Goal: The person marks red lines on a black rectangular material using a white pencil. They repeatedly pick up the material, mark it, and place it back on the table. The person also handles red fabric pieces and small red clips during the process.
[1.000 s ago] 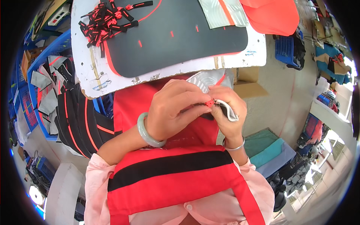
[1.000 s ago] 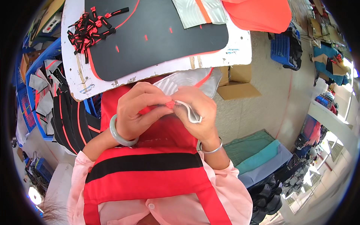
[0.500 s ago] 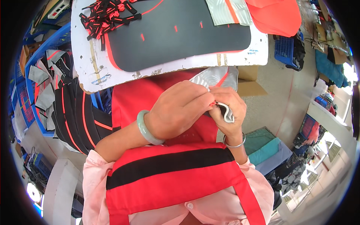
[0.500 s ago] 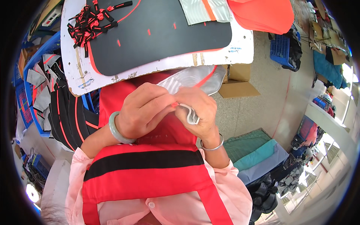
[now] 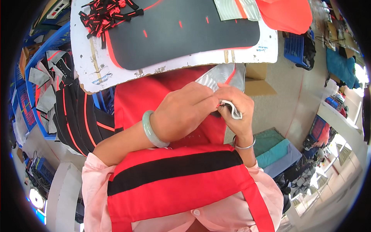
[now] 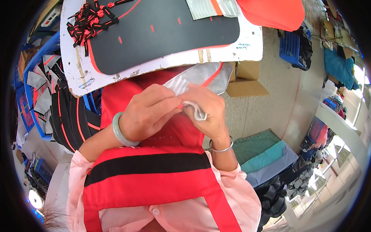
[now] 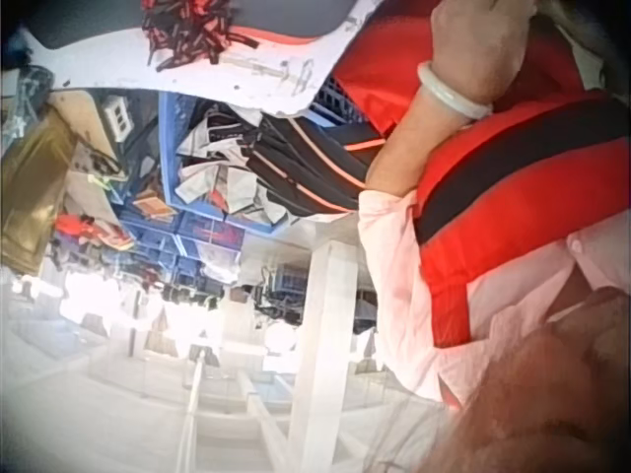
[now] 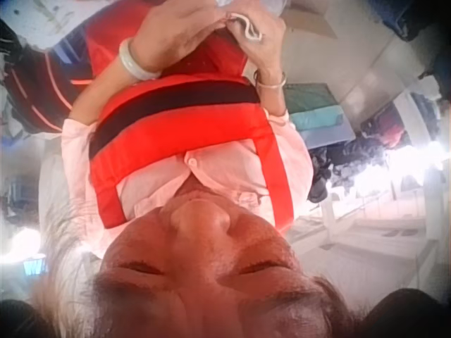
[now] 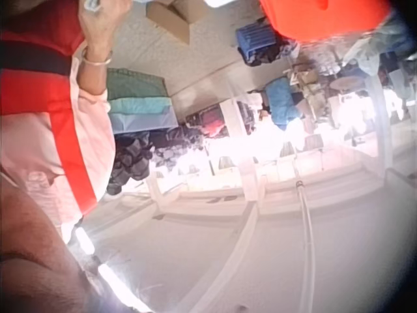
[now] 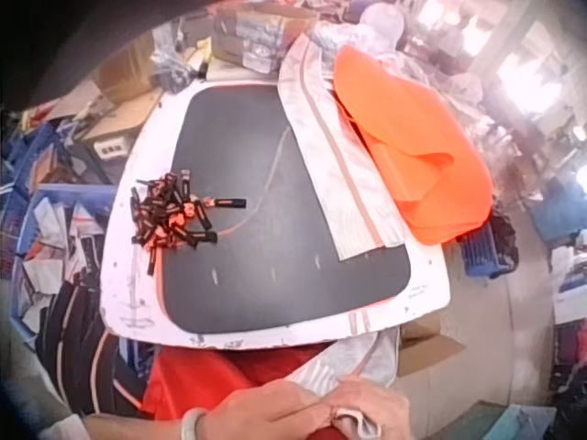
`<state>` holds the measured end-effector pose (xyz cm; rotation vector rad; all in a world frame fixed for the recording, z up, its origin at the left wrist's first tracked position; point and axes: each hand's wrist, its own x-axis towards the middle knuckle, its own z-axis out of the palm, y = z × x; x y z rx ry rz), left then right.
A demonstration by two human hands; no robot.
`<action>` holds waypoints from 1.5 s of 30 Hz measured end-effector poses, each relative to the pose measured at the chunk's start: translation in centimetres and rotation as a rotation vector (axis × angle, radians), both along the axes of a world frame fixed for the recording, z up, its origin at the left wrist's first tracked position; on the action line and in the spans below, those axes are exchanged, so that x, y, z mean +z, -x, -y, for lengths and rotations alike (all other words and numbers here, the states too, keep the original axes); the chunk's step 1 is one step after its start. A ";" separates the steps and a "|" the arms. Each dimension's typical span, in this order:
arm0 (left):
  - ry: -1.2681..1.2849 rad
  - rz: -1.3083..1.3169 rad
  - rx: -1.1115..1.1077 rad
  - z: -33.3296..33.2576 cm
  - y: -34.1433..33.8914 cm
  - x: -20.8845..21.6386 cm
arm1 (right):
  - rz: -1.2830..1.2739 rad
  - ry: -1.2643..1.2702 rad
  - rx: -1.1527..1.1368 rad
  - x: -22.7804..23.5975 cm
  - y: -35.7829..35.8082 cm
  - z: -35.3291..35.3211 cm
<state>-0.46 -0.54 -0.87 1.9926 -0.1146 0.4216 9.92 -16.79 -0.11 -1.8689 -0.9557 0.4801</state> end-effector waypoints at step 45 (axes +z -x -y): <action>0.928 -0.633 0.065 -1.7 2.1 -5.0 | -1.046 0.137 -0.179 -2.8 -0.5 -1.7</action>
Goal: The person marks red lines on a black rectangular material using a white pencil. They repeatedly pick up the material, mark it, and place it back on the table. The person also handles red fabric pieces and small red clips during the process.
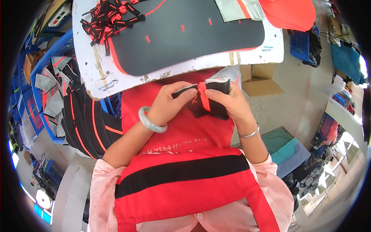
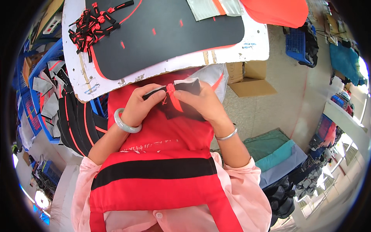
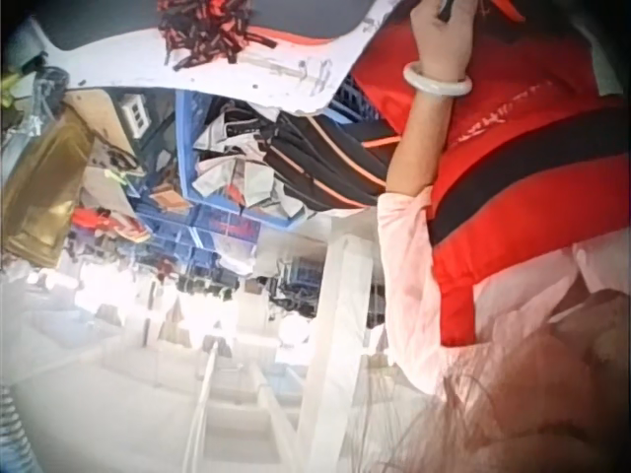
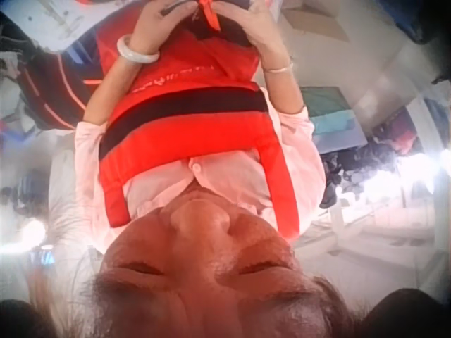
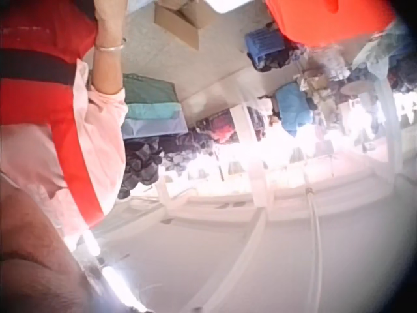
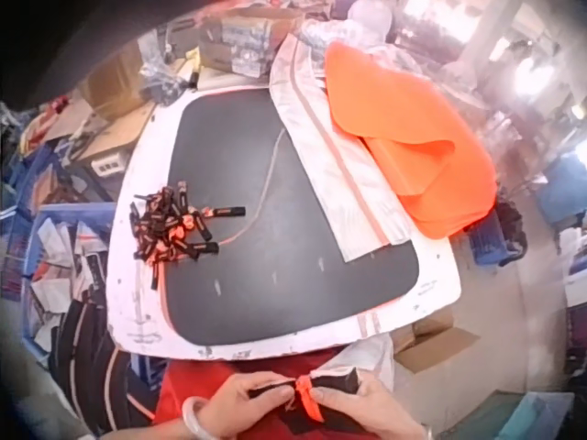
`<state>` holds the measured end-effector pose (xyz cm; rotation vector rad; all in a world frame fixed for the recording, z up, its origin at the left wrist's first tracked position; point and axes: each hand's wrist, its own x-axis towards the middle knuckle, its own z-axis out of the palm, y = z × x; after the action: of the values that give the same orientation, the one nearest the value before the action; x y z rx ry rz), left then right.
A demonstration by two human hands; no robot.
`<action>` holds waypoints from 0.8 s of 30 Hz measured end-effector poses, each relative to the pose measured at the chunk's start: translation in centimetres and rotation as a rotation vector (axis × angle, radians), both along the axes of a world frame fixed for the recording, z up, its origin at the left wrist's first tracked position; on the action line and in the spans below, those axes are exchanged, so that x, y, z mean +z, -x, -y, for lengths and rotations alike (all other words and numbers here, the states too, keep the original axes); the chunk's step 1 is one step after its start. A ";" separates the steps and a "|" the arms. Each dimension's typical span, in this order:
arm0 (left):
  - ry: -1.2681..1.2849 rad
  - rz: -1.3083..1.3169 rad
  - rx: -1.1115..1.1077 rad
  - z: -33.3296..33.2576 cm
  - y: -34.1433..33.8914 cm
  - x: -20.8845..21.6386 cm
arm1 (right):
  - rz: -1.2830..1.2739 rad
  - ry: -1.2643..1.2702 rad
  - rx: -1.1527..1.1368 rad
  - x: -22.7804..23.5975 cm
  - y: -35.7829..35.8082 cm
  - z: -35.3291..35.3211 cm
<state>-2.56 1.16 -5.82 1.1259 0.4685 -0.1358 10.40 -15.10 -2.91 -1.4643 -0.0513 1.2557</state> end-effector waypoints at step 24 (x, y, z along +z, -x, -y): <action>0.385 -0.450 0.165 -0.7 -1.5 -2.8 | -0.029 0.070 -0.068 -4.4 0.9 -1.9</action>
<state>-1.01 1.86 -8.61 0.6700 0.8923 -0.3237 9.54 -13.17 -7.36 -1.4951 0.0620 1.2341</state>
